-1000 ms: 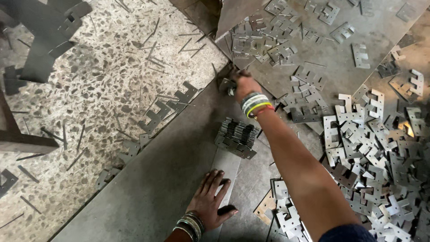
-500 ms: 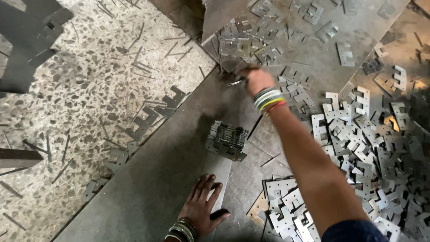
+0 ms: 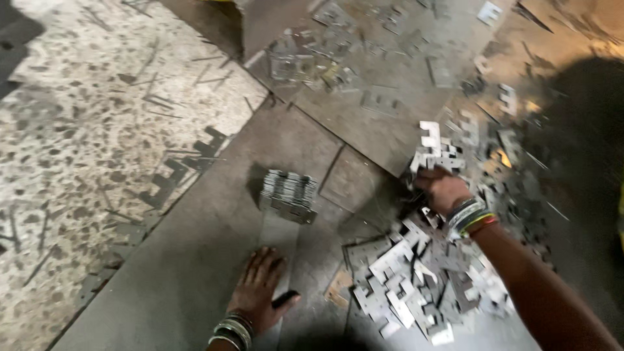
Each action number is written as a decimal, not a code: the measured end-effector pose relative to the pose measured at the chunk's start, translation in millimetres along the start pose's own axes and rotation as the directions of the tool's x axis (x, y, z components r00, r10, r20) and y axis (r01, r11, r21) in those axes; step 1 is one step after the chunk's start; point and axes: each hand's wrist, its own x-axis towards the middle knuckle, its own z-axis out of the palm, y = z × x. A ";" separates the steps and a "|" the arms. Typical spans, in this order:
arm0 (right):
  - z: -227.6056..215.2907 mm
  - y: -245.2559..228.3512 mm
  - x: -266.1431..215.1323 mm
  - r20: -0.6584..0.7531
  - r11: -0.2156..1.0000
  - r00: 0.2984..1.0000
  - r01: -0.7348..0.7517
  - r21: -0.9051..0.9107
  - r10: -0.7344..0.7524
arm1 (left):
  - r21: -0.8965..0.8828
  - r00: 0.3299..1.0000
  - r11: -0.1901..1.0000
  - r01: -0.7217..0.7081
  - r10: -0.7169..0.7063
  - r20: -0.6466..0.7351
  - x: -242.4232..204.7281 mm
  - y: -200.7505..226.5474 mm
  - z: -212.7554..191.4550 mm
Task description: The person sits on the floor and repeatedly picks up small metal brackets from a large pile, aligns them, and stacks them into a neat pile. The person uses a small white cloth to wipe the brackets before stacking them.
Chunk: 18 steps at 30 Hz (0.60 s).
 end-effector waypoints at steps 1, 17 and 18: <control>1.6 -3.9 -21.7 0.181 0.994 0.977 -0.113 -0.004 0.112 | 0.020 0.998 0.999 -0.027 0.028 -0.050 0.2 -1.0 1.3; 32.4 -45.5 -273.6 0.019 0.854 0.893 -0.437 0.283 0.450 | 0.197 0.970 0.963 0.186 -0.212 0.120 19.3 46.0 2.0; 22.6 -54.5 -289.8 -0.258 0.824 0.833 -0.345 0.449 0.489 | 0.124 0.974 0.979 0.159 -0.176 0.143 26.1 57.0 6.0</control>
